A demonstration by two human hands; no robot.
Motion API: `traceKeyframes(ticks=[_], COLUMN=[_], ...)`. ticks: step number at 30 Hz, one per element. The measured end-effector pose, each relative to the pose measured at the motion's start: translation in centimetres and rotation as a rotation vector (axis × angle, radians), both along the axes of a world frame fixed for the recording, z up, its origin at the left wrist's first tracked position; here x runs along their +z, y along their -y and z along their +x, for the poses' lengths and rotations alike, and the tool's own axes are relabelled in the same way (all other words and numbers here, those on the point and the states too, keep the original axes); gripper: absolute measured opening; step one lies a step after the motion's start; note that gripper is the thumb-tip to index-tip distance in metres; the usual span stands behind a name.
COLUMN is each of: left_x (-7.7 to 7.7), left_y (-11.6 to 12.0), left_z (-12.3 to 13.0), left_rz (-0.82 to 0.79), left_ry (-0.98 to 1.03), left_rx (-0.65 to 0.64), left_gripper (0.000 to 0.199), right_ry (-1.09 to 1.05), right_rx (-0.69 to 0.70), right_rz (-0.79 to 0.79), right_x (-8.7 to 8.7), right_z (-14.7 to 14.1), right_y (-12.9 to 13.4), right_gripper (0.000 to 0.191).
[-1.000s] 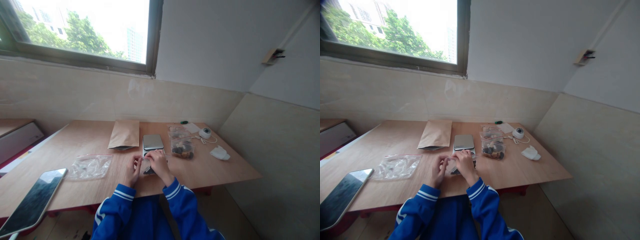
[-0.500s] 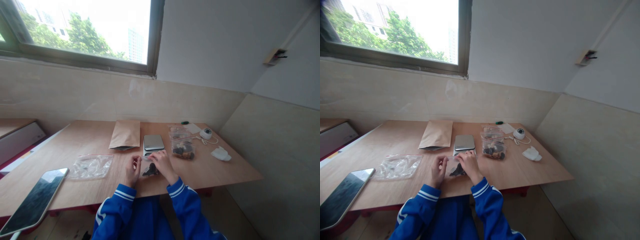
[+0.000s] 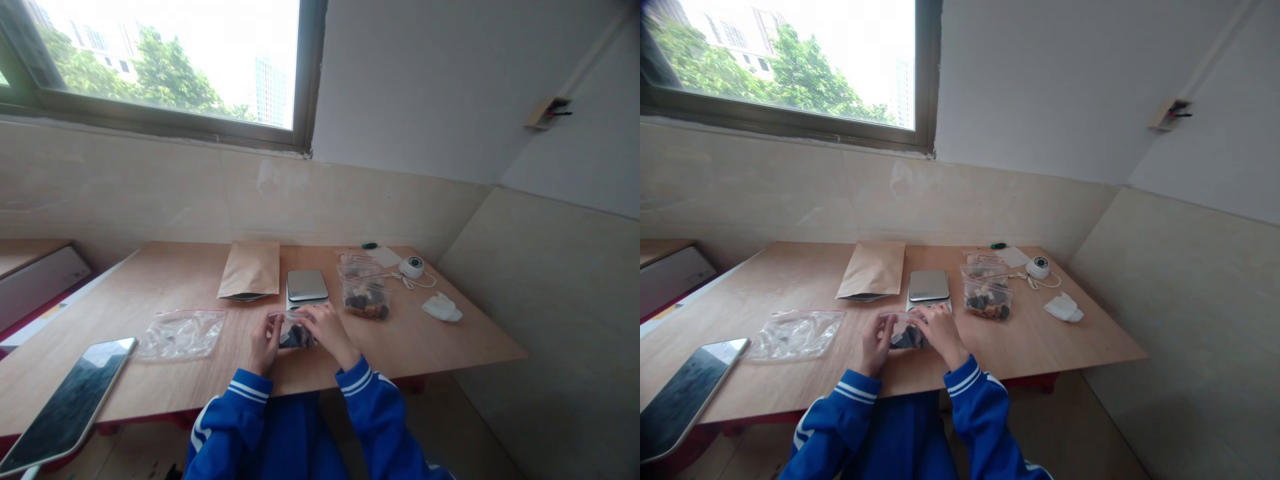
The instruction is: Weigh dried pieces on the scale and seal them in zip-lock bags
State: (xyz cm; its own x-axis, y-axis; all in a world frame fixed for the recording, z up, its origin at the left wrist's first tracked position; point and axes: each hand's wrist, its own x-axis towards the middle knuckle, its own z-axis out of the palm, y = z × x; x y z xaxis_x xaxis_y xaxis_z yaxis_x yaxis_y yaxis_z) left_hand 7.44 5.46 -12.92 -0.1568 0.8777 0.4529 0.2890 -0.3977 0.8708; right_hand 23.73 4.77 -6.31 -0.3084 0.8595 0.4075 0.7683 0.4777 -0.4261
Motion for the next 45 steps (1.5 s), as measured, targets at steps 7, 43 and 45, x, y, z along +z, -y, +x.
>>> traceKeyframes(ticks=[7, 43, 45], left_x=[-0.3, 0.5, 0.7], left_y=[0.0, 0.1, 0.0], left_z=[-0.1, 0.0, 0.0], left_rz=[-0.001, -0.059, -0.084], left_ry=[0.002, 0.145, 0.200], left_rx=[-0.016, 0.130, 0.185], left_gripper=[0.029, 0.047, 0.046], right_ry=[0.058, -0.321, -0.322], right_rx=[-0.057, -0.128, -0.137], right_rz=[0.002, -0.126, -0.147], right_x=[-0.1, -0.9, -0.5], right_z=[1.0, 7.0, 8.6], right_y=[0.0, 0.5, 0.4], right_gripper=[0.021, 0.027, 0.026])
